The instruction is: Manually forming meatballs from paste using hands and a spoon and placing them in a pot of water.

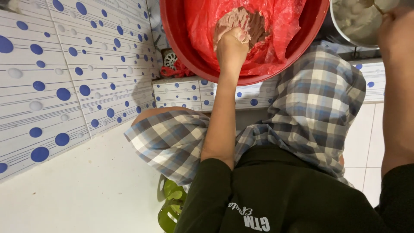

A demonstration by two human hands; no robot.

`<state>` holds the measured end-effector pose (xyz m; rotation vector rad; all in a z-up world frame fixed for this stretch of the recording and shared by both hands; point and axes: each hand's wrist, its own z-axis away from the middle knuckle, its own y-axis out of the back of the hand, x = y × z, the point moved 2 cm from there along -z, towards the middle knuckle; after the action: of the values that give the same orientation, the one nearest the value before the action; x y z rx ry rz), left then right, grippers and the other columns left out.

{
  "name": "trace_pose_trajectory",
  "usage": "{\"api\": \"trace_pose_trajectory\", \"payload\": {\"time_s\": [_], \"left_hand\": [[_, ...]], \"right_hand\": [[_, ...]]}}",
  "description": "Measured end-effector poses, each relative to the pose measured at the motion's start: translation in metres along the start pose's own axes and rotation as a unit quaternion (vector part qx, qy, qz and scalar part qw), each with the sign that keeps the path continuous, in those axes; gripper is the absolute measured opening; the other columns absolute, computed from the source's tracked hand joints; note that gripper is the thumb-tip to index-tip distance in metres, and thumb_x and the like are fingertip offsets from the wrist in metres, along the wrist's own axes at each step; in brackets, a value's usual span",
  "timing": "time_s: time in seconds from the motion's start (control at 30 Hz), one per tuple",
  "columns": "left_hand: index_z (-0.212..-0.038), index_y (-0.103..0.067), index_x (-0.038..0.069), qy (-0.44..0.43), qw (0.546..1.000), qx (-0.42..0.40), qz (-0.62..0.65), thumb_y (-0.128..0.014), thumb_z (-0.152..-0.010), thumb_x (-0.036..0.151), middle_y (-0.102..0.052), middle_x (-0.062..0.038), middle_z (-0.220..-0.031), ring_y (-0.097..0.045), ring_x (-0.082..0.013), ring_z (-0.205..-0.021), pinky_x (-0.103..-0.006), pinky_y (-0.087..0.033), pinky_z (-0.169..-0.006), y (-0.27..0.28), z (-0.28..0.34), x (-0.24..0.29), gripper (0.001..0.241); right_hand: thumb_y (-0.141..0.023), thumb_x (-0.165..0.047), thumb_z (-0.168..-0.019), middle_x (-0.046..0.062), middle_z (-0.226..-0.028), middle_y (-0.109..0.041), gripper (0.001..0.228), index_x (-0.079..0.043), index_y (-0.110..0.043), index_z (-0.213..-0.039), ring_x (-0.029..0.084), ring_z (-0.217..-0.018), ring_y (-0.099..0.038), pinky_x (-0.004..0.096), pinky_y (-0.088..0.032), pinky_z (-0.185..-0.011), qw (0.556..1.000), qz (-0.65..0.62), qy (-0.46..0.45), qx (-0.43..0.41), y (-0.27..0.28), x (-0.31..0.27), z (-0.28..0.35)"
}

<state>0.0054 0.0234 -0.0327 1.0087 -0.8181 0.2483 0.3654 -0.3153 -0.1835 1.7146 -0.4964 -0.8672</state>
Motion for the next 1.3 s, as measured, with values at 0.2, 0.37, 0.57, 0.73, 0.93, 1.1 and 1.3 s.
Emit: {"api": "trace_pose_trajectory", "payload": {"time_s": [0.2,0.37,0.57,0.73,0.93,1.1,1.3], "left_hand": [[-0.064,-0.048,0.015,-0.005,1.0,0.005,0.003,-0.061,-0.078,-0.007,-0.051,0.002,-0.059,-0.046,-0.0148,-0.052,-0.0341,-0.031,-0.042,0.0,-0.001,-0.001,0.029],[-0.066,-0.063,0.013,0.027,1.0,0.005,0.013,-0.066,-0.088,0.003,-0.073,-0.002,-0.084,-0.065,-0.024,-0.116,-0.0387,-0.063,-0.073,0.006,-0.009,-0.007,0.024],[-0.073,-0.07,0.013,-0.032,0.99,0.084,0.112,-0.077,-0.081,0.015,-0.076,-0.001,-0.07,-0.072,-0.0173,-0.068,-0.0329,-0.057,-0.059,0.013,-0.021,-0.032,0.012],[-0.062,-0.047,0.017,-0.036,0.995,-0.088,0.04,-0.079,-0.091,0.022,-0.055,0.004,-0.057,-0.054,-0.008,-0.05,-0.02,-0.054,-0.051,0.029,-0.001,0.017,0.043],[-0.128,-0.059,-0.002,-0.051,0.984,-0.16,-0.059,-0.046,-0.084,-0.014,-0.071,-0.019,-0.109,-0.069,-0.0376,-0.108,-0.0485,-0.059,-0.089,-0.06,-0.024,-0.016,0.048],[-0.132,-0.05,-0.012,-0.068,0.965,-0.096,-0.235,-0.066,-0.082,-0.005,-0.074,-0.018,-0.086,-0.073,-0.0335,-0.074,-0.0421,-0.061,-0.063,-0.135,-0.081,-0.066,0.052],[-0.129,-0.065,0.01,0.034,0.88,-0.228,-0.414,-0.054,-0.101,0.008,-0.071,-0.01,-0.118,-0.07,-0.0237,-0.101,-0.0374,-0.059,-0.075,-0.119,-0.087,-0.058,0.031]], "right_hand": [[-0.066,-0.015,-0.115,0.006,-0.095,-0.079,0.018,-0.014,-0.084,-0.111,0.025,-0.078,-0.078,0.039,-0.058,-0.054,0.993,0.096,0.049,0.053,-0.03,0.035,-0.003],[-0.064,-0.012,-0.135,0.01,-0.095,-0.07,0.017,-0.003,-0.074,-0.124,0.024,-0.081,-0.067,0.042,-0.05,-0.065,0.981,-0.188,-0.051,-0.003,0.008,-0.01,0.009],[-0.066,-0.015,-0.109,0.007,-0.075,-0.058,0.008,-0.014,-0.059,-0.107,0.016,-0.052,-0.054,0.031,-0.035,-0.039,0.763,-0.593,-0.252,0.042,0.069,-0.167,0.069],[-0.055,-0.017,-0.117,0.004,-0.07,-0.055,0.008,-0.013,-0.058,-0.111,0.009,-0.049,-0.041,0.022,-0.031,-0.043,0.76,-0.613,-0.213,-0.037,0.073,-0.26,0.116],[-0.056,-0.022,-0.116,0.008,-0.07,-0.052,0.011,-0.011,-0.056,-0.117,0.01,-0.055,-0.046,0.022,-0.031,-0.046,0.764,-0.608,-0.214,-0.005,0.062,-0.258,0.109],[-0.054,-0.019,-0.118,0.008,-0.072,-0.053,0.01,-0.011,-0.054,-0.113,0.01,-0.053,-0.045,0.022,-0.031,-0.045,0.757,-0.619,-0.211,-0.002,0.064,-0.257,0.107],[-0.054,-0.019,-0.117,0.007,-0.072,-0.052,0.009,-0.011,-0.055,-0.114,0.01,-0.055,-0.046,0.022,-0.03,-0.046,0.752,-0.618,-0.228,-0.007,0.066,-0.26,0.106]]}}
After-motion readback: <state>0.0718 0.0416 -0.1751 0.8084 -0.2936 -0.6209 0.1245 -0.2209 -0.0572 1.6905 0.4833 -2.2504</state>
